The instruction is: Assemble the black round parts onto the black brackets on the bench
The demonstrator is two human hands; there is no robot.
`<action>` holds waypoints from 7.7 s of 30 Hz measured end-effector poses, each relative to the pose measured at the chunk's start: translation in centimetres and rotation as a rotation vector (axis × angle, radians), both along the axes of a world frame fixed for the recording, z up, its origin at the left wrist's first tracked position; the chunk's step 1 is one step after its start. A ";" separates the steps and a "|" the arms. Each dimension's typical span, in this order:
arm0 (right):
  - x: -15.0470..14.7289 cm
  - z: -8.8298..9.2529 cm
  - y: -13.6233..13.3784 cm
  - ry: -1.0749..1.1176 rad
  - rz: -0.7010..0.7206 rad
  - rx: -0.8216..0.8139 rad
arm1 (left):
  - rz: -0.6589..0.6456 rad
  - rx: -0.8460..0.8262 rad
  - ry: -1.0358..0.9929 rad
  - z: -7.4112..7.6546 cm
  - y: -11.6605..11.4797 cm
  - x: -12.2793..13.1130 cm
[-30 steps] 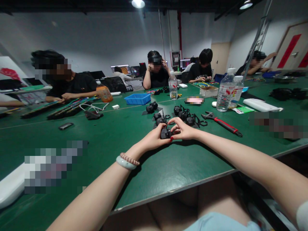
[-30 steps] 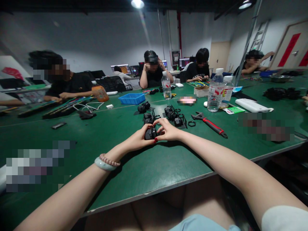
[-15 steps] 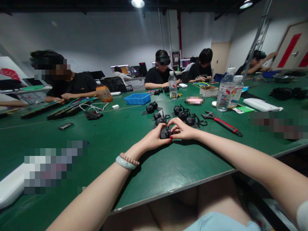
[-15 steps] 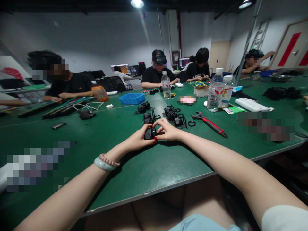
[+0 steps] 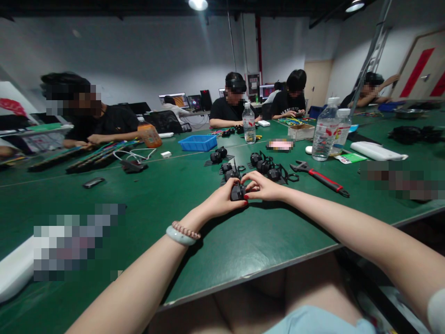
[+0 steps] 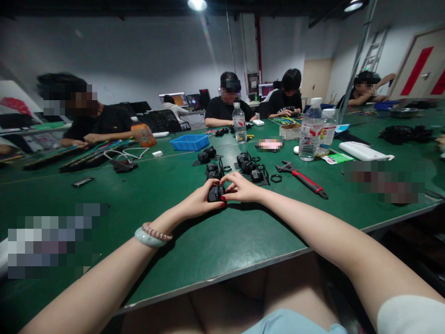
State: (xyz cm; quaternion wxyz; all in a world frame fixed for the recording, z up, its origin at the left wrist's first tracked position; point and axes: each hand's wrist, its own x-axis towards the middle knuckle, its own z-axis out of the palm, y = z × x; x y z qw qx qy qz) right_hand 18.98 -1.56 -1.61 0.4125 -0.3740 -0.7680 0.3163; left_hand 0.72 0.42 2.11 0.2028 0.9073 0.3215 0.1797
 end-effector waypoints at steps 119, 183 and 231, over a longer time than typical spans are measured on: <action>0.4 -0.2 0.3 0.093 0.072 -0.113 | -0.002 -0.012 -0.011 -0.2 0.0 0.0; 0.3 0.0 0.4 0.009 -0.048 -0.085 | -0.039 0.019 -0.009 -0.6 0.4 -0.1; 0.6 -0.1 0.5 0.040 0.012 -0.076 | -0.018 0.017 0.014 -0.1 0.4 0.3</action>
